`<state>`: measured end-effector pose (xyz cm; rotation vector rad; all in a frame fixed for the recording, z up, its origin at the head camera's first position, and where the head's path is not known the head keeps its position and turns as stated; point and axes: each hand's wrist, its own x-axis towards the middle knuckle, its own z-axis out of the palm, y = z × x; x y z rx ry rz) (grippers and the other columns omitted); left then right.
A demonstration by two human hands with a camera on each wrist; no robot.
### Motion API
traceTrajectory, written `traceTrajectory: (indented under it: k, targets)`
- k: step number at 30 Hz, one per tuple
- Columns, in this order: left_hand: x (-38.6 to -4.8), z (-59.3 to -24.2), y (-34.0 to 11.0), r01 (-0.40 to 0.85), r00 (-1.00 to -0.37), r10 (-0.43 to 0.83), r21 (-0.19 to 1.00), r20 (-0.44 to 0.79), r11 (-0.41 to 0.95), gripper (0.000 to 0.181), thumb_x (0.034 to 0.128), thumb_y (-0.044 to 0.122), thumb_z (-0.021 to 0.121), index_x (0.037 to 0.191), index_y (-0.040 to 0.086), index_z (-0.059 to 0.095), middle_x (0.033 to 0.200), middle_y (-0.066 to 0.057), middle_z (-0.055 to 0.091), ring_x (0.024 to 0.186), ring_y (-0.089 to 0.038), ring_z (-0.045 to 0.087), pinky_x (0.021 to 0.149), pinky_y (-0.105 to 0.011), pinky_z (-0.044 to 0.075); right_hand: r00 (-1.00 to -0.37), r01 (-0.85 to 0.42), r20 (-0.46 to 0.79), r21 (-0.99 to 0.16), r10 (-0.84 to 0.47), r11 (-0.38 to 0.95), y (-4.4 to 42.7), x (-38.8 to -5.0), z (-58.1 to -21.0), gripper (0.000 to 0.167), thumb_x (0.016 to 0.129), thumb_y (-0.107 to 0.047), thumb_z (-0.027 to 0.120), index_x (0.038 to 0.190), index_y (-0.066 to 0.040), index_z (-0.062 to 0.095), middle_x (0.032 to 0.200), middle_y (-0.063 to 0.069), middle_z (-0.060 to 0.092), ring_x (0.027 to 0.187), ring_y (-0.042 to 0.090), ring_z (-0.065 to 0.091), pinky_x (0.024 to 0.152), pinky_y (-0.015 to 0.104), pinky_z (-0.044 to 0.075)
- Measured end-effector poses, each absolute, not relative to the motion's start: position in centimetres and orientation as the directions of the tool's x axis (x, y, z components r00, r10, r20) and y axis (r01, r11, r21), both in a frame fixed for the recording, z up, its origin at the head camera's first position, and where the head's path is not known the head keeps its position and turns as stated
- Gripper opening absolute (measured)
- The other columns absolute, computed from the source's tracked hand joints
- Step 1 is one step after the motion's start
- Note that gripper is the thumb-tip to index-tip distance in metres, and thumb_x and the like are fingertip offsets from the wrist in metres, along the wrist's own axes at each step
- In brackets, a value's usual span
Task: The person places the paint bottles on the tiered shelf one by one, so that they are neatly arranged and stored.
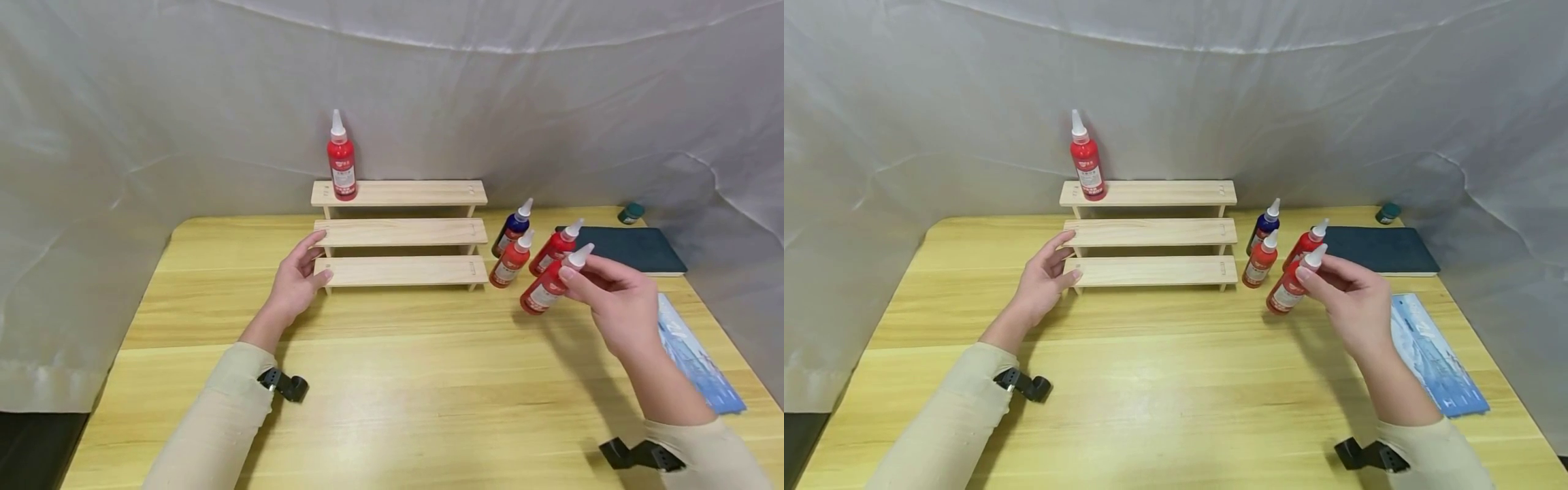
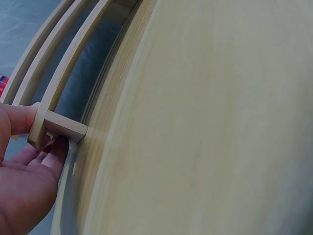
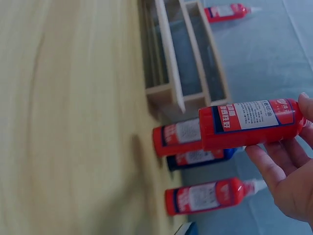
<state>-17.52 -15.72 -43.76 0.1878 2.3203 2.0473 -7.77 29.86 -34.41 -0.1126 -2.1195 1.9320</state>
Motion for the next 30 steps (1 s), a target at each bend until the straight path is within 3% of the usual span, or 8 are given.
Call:
traceTrajectory:
  k: [11,19,27,30]
  targets:
    - [-17.5,-43.8,-15.8,0.057,-0.992,0.115,0.99,0.042,0.13,0.071,0.0914,-0.013,0.062,0.151,0.023,0.046,0.149,-0.014,0.047,0.138,-0.024,0.041,0.117,-0.037,0.024,-0.959,-0.236,0.251,-0.965,0.135,0.118,27.8,-9.1,-31.3,0.033,0.088,0.0,0.074,0.119,0.009,0.068,0.104,0.01,0.071,0.087,0.018,0.067,0.07,0.029,0.057]
    - [-17.7,-43.9,-15.8,0.065,-0.992,0.114,0.988,0.049,0.139,0.072,0.0907,-0.014,0.062,0.15,0.023,0.047,0.147,-0.014,0.048,0.137,-0.023,0.042,0.116,-0.037,0.026,-0.96,-0.219,0.242,-0.962,0.14,0.161,26.6,-10.7,-29.3,0.032,0.088,-0.005,0.077,0.118,0.002,0.072,0.103,0.006,0.072,0.084,0.017,0.066,0.068,0.022,0.058]
    - [-17.6,-43.9,-15.8,0.066,-0.992,0.113,0.988,0.051,0.137,0.073,0.0901,-0.015,0.063,0.15,0.024,0.047,0.147,-0.014,0.048,0.137,-0.024,0.042,0.116,-0.037,0.027,-0.957,-0.28,0.277,-0.96,0.085,-0.021,25.0,-13.5,-27.2,0.034,0.087,-0.001,0.076,0.12,0.007,0.069,0.108,0.015,0.07,0.089,0.024,0.066,0.073,0.031,0.058]
    - [-17.6,-43.8,-15.8,0.066,-0.992,0.116,0.989,0.051,0.136,0.073,0.0902,-0.015,0.062,0.15,0.023,0.046,0.147,-0.015,0.048,0.136,-0.024,0.043,0.116,-0.037,0.028,-0.959,-0.274,0.272,-0.961,0.077,-0.023,24.4,-14.8,-26.6,0.036,0.086,-0.005,0.078,0.12,0.005,0.07,0.11,0.016,0.069,0.089,0.025,0.067,0.075,0.032,0.057]
